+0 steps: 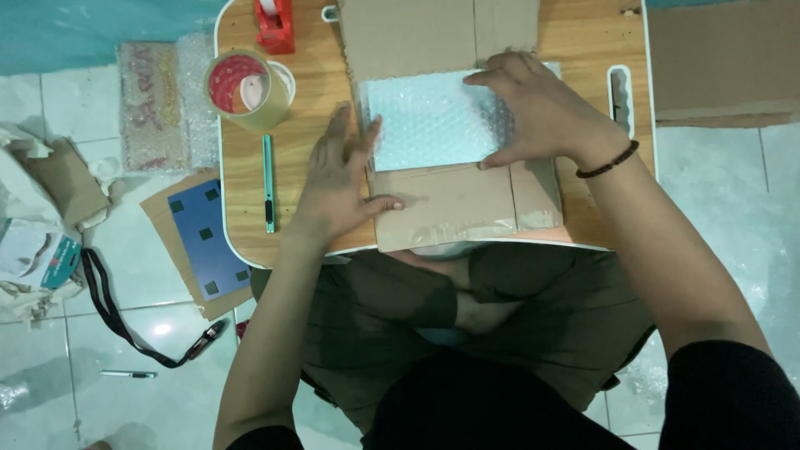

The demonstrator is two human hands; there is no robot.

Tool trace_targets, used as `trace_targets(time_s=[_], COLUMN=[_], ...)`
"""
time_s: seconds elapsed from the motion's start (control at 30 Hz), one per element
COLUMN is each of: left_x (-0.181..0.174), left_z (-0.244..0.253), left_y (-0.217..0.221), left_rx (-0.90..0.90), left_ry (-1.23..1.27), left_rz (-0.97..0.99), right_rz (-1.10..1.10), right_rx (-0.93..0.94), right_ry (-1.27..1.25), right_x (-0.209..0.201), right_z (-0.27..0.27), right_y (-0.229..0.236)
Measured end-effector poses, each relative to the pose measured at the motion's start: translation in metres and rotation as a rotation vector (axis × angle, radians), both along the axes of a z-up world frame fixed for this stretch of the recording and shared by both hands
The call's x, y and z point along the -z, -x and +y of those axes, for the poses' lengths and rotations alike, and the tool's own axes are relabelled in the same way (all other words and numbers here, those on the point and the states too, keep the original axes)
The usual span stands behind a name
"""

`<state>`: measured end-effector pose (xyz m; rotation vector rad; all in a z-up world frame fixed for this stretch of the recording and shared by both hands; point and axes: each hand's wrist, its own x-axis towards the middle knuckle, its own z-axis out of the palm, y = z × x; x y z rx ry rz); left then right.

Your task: The person wraps a small item in bubble wrap and then folds a piece of cardboard around it to create a secure package, finishing by taping the edges.

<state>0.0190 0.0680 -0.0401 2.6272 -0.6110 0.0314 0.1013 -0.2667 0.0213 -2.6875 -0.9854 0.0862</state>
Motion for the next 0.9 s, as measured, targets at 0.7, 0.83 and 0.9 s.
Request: trace_targets(time_s=[0.7,0.83,0.9], left_x=[-0.018,-0.022,-0.018], left_z=[-0.017,-0.056,-0.071], left_y=[0.028,0.081,0.095], left_rx=[0.001,0.081,0.120], left_ry=[0.033,0.064,-0.097], left_rz=[-0.274,-0.051,-0.026], right_rz=[-0.040,-0.084,-0.051], right_rx=[-0.025,0.016,0.015], right_ry=[-0.202,-0.114,-0.073], right_x=[-0.008,-0.005,-0.007], right_z=[-0.028,-0.011,0.000], right_y=[0.149,0.154,0.155])
